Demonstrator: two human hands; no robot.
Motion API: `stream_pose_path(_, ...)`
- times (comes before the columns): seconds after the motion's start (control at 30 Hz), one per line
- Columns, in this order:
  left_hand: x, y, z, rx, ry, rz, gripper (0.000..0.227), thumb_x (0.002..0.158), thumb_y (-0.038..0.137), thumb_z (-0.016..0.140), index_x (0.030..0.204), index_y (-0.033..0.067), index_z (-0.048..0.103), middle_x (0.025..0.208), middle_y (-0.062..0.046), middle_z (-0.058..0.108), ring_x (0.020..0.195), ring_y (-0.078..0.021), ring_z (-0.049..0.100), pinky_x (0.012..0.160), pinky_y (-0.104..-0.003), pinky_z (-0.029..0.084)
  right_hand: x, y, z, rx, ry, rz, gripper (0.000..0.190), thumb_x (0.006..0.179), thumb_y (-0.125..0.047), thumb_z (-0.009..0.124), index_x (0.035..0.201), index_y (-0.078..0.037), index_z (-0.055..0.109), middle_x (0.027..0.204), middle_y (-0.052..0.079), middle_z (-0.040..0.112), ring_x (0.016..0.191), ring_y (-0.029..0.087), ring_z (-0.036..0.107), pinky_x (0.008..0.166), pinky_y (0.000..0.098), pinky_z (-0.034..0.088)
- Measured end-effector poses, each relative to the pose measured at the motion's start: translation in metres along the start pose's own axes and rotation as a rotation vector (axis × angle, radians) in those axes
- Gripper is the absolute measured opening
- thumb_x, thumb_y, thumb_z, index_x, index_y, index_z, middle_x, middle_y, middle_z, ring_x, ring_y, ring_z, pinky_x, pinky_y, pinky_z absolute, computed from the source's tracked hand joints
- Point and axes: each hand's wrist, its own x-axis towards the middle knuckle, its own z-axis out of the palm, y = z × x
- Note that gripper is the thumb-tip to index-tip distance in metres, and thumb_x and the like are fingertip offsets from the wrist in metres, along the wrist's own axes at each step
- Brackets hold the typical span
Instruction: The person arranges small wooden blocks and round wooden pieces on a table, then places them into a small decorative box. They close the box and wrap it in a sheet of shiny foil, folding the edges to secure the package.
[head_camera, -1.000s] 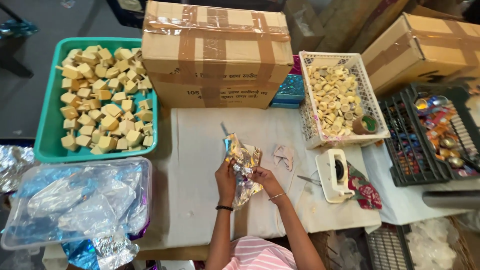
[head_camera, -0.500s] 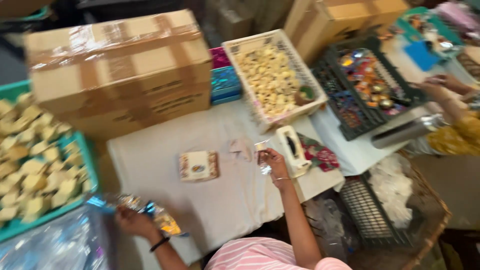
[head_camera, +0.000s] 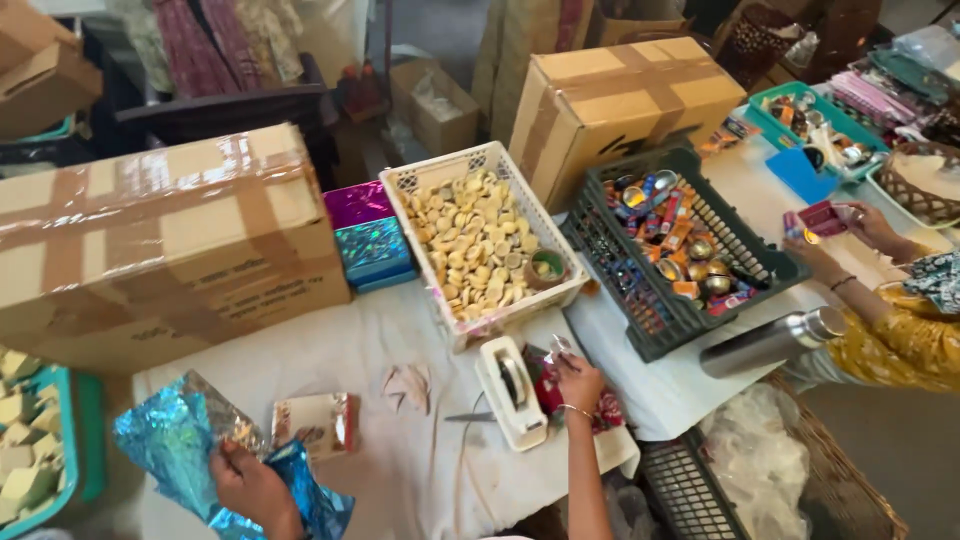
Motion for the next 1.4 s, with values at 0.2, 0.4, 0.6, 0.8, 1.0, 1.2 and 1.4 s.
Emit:
stream_pose_path(0.2, -0.018, -0.051, 0.038, 0.084, -0.063, -0.110, 0.035, 0.112, 0.027, 0.055, 0.126, -0.0013, 0.070, 0.105, -0.025, 0.070, 0.090, -0.0386, 0.067, 0.079, -0.045, 0.051, 0.032, -0.030, -0.034, 0.189, 0.109, 0.110, 0.028, 0.091, -0.009, 0.076, 0.116, 0.003, 0.079, 0.097, 0.007, 0.078, 0.078, 0.010, 0.061, 0.072, 0.0277, 0.049)
stream_pose_path(0.4, -0.022, -0.068, 0.011, 0.173, 0.036, -0.124, 0.037, 0.116, 0.035, 0.056, 0.127, 0.0018, 0.071, 0.106, -0.021, 0.072, 0.092, -0.0372, 0.067, 0.080, -0.046, 0.051, 0.125, -0.074, -0.110, -0.234, 0.174, -0.237, 0.020, 0.098, -0.011, 0.074, 0.113, 0.002, 0.078, 0.099, 0.012, 0.077, 0.082, 0.020, 0.067, 0.077, 0.0338, 0.053)
stream_pose_path(0.6, -0.049, -0.018, -0.038, 0.169, 0.245, -0.184, 0.036, 0.113, 0.034, 0.053, 0.125, 0.0043, 0.070, 0.104, -0.020, 0.072, 0.088, -0.0371, 0.067, 0.075, -0.045, 0.052, 0.354, -0.058, -0.116, -0.880, 0.223, -0.413, 0.027, 0.084, -0.024, 0.089, 0.107, -0.012, 0.082, 0.088, 0.020, 0.074, 0.077, 0.031, 0.066, 0.074, 0.0433, 0.051)
stream_pose_path(0.8, -0.061, 0.019, -0.053, 0.136, 0.336, -0.262, 0.033, 0.110, 0.030, 0.053, 0.119, 0.0028, 0.070, 0.095, -0.019, 0.072, 0.082, -0.0324, 0.069, 0.074, -0.043, 0.052, 0.372, -0.070, -0.034, -0.230, -0.019, -0.568, 0.019, 0.097, -0.001, 0.079, 0.116, -0.006, 0.079, 0.107, 0.008, 0.076, 0.093, 0.013, 0.069, 0.085, 0.0261, 0.055)
stream_pose_path(1.0, -0.056, 0.016, -0.060, 0.087, 0.341, -0.317, 0.035, 0.111, 0.031, 0.053, 0.118, 0.0000, 0.068, 0.092, -0.019, 0.070, 0.080, -0.0308, 0.063, 0.076, -0.042, 0.050, 0.123, -0.122, 0.009, -0.476, -0.382, -0.617, 0.019, 0.092, -0.007, 0.077, 0.111, -0.007, 0.080, 0.096, 0.015, 0.075, 0.083, 0.025, 0.070, 0.079, 0.0354, 0.055)
stream_pose_path(1.2, -0.031, -0.032, -0.034, 0.055, 0.332, -0.256, 0.038, 0.110, 0.033, 0.053, 0.117, -0.0011, 0.068, 0.095, -0.015, 0.071, 0.082, -0.0247, 0.064, 0.075, -0.039, 0.051, 0.045, 0.139, -0.095, -0.245, -0.198, -0.514, 0.005, 0.098, -0.005, 0.065, 0.098, -0.001, 0.068, 0.086, 0.010, 0.070, 0.081, 0.019, 0.067, 0.078, 0.0326, 0.056)
stream_pose_path(1.4, -0.024, -0.007, 0.018, -0.037, -0.004, -0.314, 0.037, 0.108, 0.031, 0.052, 0.111, -0.0024, 0.069, 0.087, -0.019, 0.068, 0.077, -0.0286, 0.060, 0.072, -0.041, 0.048, -0.136, 0.281, -0.212, -0.010, -0.428, 0.243, 0.017, 0.092, -0.013, 0.055, 0.106, -0.007, 0.063, 0.089, 0.014, 0.074, 0.073, 0.024, 0.074, 0.062, 0.0368, 0.060)
